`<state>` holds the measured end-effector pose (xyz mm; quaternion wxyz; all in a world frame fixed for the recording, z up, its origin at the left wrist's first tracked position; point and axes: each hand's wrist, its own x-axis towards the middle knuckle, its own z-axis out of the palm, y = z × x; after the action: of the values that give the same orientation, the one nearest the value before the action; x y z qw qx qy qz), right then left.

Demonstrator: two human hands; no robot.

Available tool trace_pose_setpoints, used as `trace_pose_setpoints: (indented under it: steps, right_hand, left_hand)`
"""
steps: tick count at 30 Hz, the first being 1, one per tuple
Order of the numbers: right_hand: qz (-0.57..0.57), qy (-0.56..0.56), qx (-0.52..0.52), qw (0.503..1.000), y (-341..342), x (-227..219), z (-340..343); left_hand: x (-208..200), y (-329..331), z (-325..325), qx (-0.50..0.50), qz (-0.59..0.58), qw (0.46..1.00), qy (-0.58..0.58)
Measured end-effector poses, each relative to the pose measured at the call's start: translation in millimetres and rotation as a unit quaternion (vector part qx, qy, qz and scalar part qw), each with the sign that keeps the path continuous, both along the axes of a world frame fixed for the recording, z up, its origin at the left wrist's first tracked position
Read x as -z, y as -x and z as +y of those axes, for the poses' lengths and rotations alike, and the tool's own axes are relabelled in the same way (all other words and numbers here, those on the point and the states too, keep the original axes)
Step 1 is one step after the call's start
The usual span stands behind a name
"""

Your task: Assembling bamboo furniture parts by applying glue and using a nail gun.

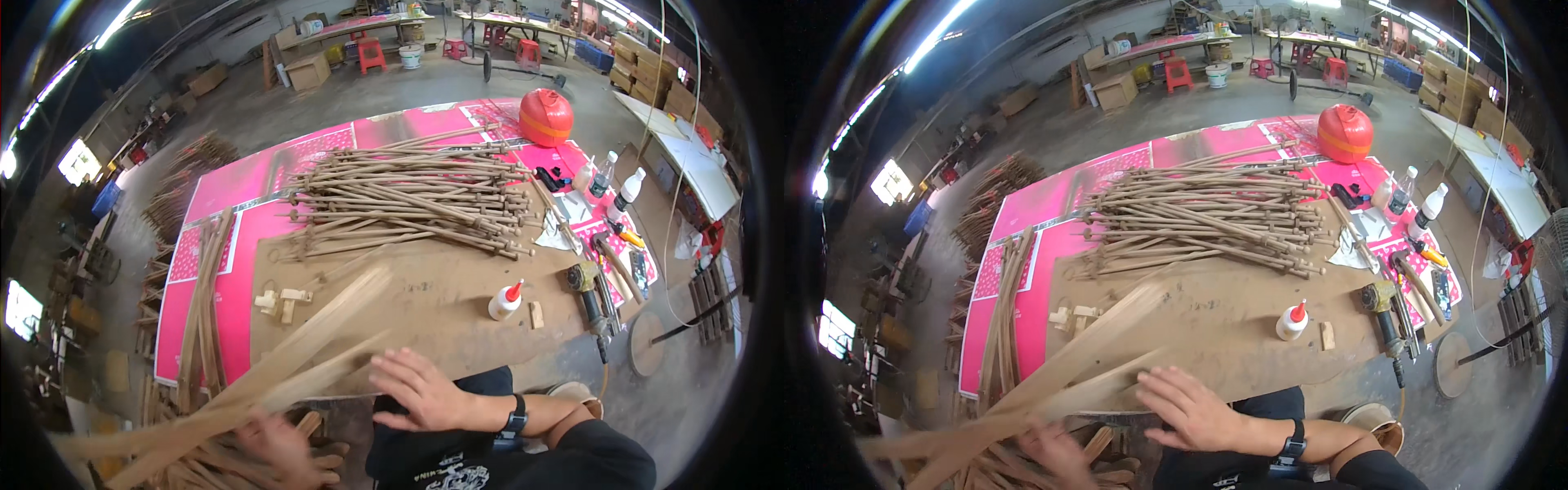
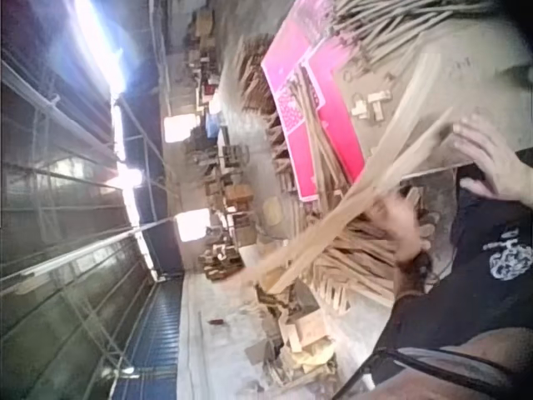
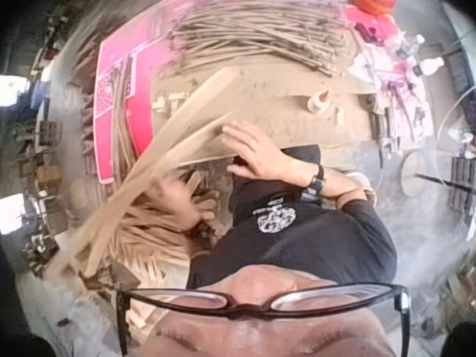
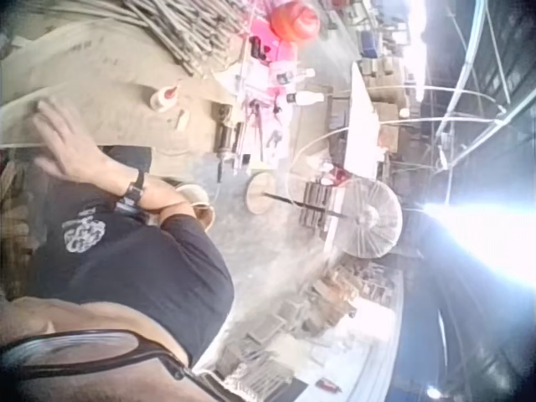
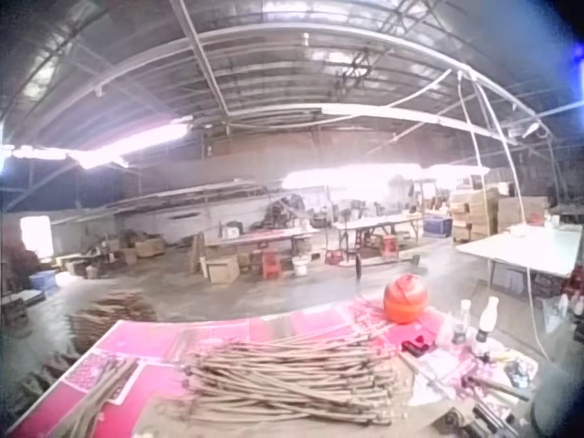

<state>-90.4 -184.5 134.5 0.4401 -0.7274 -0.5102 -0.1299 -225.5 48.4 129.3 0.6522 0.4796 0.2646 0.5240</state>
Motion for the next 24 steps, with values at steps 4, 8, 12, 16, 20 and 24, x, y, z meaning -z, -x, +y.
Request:
trace_pose_setpoints:
  steps: [4,8,12,16,20,24]
  right_hand:
    - [-0.019,0.038,0.103,0.994,-27.6,2.7,-10.8]
    - [-0.008,0.060,0.138,0.989,-55.7,1.7,-42.7]
    - [-0.035,0.004,0.092,0.995,-74.7,-12.0,-88.2]
    - [-0.028,0.026,0.104,0.994,-79.2,-26.5,-116.5]
    - [-0.022,0.061,0.092,0.994,-81.5,-42.8,-127.7]
    - [-0.074,0.055,0.171,0.981,-73.6,-51.5,-120.7]
  left_hand:
    - [5.8,-66.0,-70.1,0.160,-0.040,0.986,-0.015]
    - [1.0,-70.4,-72.9,0.272,0.037,0.957,-0.090]
    - [-18.2,-32.8,-37.9,0.379,0.365,0.781,-0.336]
    - [-78.7,-33.7,-34.7,0.034,0.222,0.623,-0.749]
    - [-111.4,-72.4,-22.7,0.015,0.398,0.503,-0.767]
    - [-103.6,-96.4,-4.0,0.166,0.420,0.537,-0.713]
